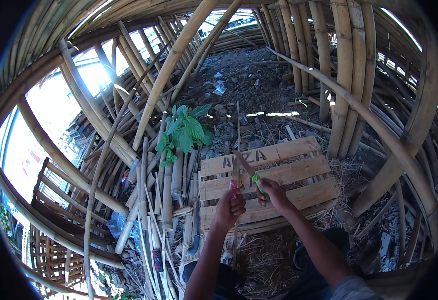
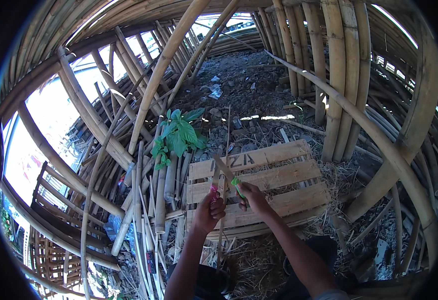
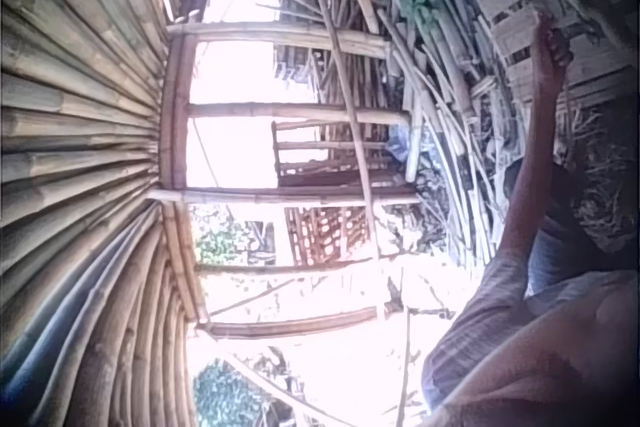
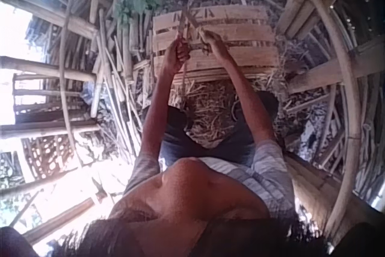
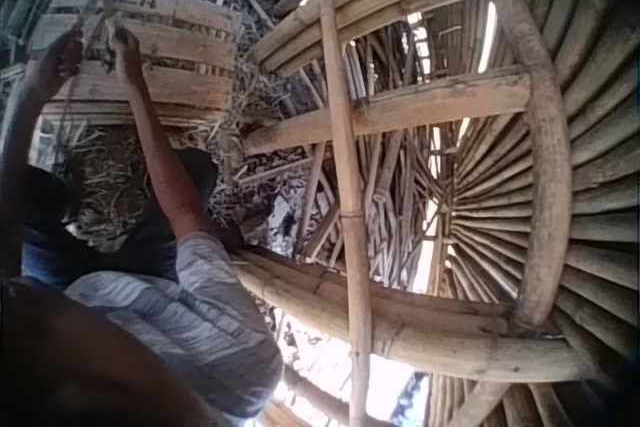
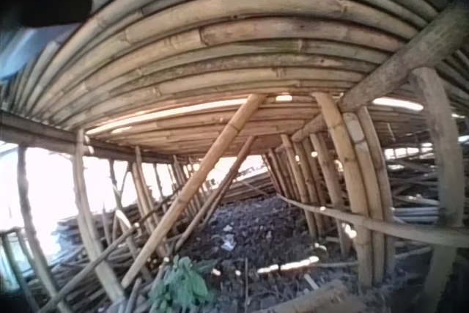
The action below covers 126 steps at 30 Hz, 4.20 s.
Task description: Shaving or whittling a thin wooden stick using small handheld knives.
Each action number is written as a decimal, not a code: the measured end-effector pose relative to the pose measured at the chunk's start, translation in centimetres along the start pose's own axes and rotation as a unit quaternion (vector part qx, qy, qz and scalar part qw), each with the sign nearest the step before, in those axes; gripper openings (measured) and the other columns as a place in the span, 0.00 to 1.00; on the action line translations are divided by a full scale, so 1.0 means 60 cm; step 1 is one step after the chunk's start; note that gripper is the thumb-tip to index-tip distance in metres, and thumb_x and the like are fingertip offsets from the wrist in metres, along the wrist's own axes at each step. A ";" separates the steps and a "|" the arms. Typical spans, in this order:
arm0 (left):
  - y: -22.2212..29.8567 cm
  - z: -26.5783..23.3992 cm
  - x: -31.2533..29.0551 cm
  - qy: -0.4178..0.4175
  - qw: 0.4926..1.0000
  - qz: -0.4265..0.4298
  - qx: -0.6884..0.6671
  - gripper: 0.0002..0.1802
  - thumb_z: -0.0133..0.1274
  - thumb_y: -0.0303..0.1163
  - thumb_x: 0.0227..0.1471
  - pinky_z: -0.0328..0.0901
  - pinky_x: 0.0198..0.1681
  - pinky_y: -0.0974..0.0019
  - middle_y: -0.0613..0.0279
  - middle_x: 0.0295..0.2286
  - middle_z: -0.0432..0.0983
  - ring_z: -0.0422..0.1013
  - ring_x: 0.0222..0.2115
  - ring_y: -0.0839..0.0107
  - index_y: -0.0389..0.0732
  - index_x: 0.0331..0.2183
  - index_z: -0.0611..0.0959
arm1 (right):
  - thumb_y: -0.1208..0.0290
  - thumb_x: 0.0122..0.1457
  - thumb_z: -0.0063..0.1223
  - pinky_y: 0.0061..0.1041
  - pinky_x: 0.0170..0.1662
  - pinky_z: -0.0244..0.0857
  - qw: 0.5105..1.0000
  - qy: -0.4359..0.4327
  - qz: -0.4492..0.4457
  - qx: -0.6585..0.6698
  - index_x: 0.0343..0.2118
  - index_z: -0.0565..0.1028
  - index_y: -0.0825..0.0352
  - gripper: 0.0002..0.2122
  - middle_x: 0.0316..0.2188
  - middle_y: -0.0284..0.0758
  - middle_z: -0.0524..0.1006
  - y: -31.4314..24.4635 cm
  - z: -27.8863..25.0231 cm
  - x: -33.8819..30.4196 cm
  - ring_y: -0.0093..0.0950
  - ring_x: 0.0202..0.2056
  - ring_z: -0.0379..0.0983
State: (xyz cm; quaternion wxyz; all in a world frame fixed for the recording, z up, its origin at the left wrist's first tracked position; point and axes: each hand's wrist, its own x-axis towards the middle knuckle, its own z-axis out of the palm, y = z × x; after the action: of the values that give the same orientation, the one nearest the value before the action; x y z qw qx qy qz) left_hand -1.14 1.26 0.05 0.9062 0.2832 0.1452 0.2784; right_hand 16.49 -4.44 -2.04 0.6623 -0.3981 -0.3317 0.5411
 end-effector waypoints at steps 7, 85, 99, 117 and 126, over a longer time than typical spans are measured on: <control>0.008 0.029 -0.015 -0.005 0.999 -0.019 0.028 0.15 0.37 0.45 0.60 0.44 0.13 0.78 0.77 0.14 0.50 0.46 0.12 0.84 0.46 0.29 0.70 | 0.60 0.62 0.41 0.17 0.17 0.54 0.996 0.071 0.043 -0.040 0.26 0.67 0.66 0.14 0.13 0.27 0.62 0.028 -0.020 0.011 0.16 0.14 0.59; 0.002 0.075 -0.030 0.244 0.534 0.267 0.764 0.08 0.45 0.33 0.56 0.59 0.20 0.51 0.47 0.17 0.71 0.69 0.20 0.46 0.39 0.33 0.69 | 0.45 0.58 0.40 0.22 0.15 0.33 0.976 -0.074 -0.001 0.204 0.16 0.59 0.60 0.24 0.08 0.21 0.49 -0.002 0.023 0.003 0.16 0.09 0.39; -0.020 0.126 -0.036 0.173 0.673 0.285 0.660 0.11 0.44 0.37 0.57 0.57 0.21 0.59 0.48 0.17 0.66 0.65 0.17 0.55 0.38 0.35 0.69 | 0.51 0.58 0.42 0.25 0.16 0.52 0.980 0.170 0.063 -0.085 0.17 0.68 0.66 0.22 0.09 0.31 0.63 0.065 -0.062 0.023 0.24 0.10 0.58; 0.054 -0.030 0.005 0.292 0.850 0.205 0.388 0.19 0.36 0.45 0.60 0.44 0.12 0.77 0.74 0.13 0.55 0.49 0.10 0.84 0.43 0.25 0.68 | 0.65 0.50 0.56 0.37 0.29 0.67 0.792 0.166 -0.167 -0.564 0.35 0.75 0.68 0.13 0.21 0.44 0.75 -0.045 0.031 -0.034 0.41 0.26 0.74; -0.002 -0.021 0.026 0.247 0.831 0.206 0.454 0.16 0.35 0.42 0.61 0.45 0.13 0.77 0.73 0.15 0.56 0.50 0.12 0.85 0.43 0.26 0.67 | 0.64 0.50 0.55 0.37 0.31 0.67 0.820 0.164 -0.141 -0.531 0.37 0.75 0.69 0.14 0.20 0.45 0.75 -0.063 0.039 -0.047 0.42 0.26 0.75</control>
State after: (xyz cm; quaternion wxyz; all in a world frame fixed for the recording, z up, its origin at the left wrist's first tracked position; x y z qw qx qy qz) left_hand -0.37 2.65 -1.17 0.5315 0.6076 0.4123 0.4222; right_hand 15.65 -7.21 2.38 0.4619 -0.7198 -0.5066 0.1091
